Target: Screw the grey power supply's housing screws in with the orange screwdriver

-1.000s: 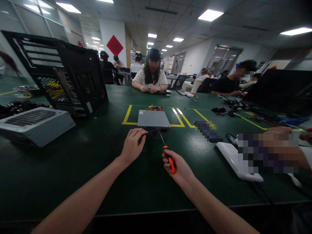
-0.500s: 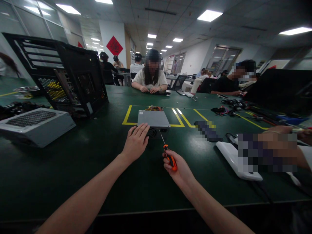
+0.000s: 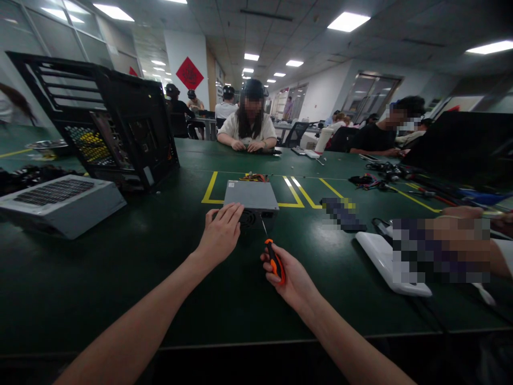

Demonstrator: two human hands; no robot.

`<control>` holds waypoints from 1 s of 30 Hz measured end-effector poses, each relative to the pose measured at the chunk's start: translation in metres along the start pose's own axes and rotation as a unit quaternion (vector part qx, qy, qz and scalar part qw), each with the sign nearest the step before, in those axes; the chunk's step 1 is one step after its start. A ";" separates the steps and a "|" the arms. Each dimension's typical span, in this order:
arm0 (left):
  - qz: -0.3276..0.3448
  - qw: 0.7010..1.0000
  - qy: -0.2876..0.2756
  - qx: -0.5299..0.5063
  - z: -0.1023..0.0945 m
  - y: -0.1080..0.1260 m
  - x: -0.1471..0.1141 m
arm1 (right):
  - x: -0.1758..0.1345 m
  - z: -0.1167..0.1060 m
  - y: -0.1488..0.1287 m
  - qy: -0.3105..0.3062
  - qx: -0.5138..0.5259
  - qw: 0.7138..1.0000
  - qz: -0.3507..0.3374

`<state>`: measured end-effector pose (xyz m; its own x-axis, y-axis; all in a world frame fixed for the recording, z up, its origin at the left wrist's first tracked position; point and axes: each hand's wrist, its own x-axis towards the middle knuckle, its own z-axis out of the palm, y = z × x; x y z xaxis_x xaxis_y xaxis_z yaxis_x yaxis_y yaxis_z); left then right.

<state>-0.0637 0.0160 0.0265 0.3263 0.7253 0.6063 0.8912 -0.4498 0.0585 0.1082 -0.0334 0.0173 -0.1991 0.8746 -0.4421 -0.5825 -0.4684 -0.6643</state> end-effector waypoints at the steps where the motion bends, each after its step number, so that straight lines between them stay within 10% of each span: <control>1: -0.002 1.000 -0.002 -0.001 -0.002 0.000 -0.001 | 0.000 -0.001 0.001 -0.002 -0.001 1.000 -0.005; 30: 0.005 0.998 0.042 -0.041 0.000 -0.004 -0.010 | -0.014 0.026 0.023 0.010 0.073 0.997 0.031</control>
<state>-0.0709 0.0107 0.0198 0.3039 0.6757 0.6716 0.8578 -0.5007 0.1156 0.0770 -0.0535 0.0241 -0.2234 0.8415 -0.4919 -0.6779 -0.4968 -0.5419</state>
